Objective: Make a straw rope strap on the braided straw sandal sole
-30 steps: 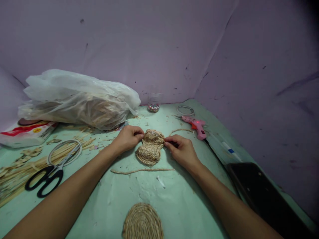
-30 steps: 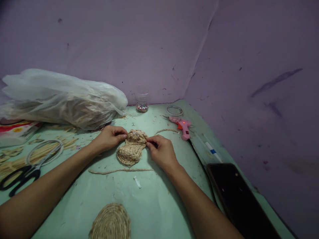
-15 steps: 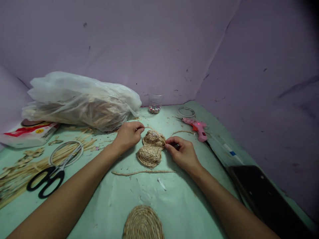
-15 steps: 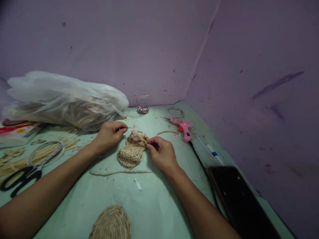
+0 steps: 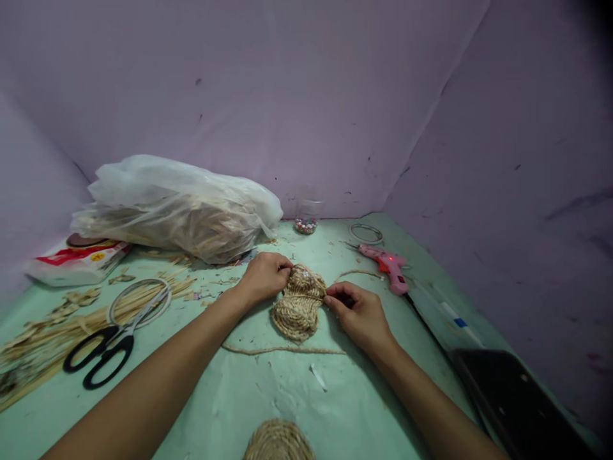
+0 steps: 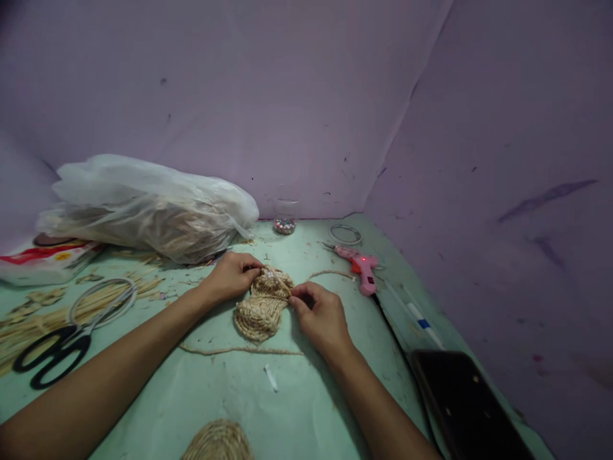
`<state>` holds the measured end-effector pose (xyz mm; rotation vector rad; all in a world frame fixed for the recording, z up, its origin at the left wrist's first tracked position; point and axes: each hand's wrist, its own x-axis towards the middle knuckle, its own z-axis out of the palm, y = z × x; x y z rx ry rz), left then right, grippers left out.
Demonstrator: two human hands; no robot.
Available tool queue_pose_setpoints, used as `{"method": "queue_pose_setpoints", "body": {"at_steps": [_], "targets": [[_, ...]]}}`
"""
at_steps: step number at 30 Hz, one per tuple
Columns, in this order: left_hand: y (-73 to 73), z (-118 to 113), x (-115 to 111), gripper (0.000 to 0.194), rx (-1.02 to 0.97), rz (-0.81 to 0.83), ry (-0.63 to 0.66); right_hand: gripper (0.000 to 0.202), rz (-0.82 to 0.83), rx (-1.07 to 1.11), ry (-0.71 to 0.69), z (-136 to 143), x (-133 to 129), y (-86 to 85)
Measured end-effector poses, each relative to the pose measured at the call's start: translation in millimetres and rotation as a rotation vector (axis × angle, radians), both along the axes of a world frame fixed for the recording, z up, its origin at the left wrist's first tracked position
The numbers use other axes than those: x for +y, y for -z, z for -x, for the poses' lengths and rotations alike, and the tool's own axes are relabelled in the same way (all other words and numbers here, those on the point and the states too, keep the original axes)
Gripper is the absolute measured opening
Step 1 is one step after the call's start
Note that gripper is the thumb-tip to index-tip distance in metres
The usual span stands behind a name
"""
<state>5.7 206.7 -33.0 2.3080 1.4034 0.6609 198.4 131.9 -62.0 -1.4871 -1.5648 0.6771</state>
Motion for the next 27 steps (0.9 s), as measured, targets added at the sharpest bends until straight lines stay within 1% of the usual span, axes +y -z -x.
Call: {"method": "queue_pose_setpoints", "body": {"at_steps": [5, 13, 18, 23, 25, 27], "targets": [[5.8, 0.8, 2.1, 0.026, -0.045, 0.036, -0.028, 0.008, 0.011, 0.018, 0.016, 0.4, 0.9, -0.9], [5.2, 2.7, 3.7, 0.022, -0.155, 0.094, -0.025, 0.010, 0.008, 0.039, 0.048, 0.8, 2.5, -1.7], [3.2, 3.2, 5.3, 0.024, -0.270, 0.262, -0.021, 0.010, 0.028, 0.020, 0.045, 0.4, 3.1, -1.2], [-7.1, 7.0, 2.8, 0.044, -0.416, 0.485, -0.054, 0.013, 0.026, 0.001, 0.035, -0.9, 3.8, 0.3], [-9.6, 9.0, 1.3, 0.044, -0.459, 0.561, -0.056, 0.014, 0.017, -0.002, 0.030, -1.5, 4.1, 0.8], [-9.9, 10.7, 0.0, 0.039, -0.487, 0.620, -0.059, 0.014, 0.009, -0.004, 0.031, -2.1, 4.4, 1.3]]}}
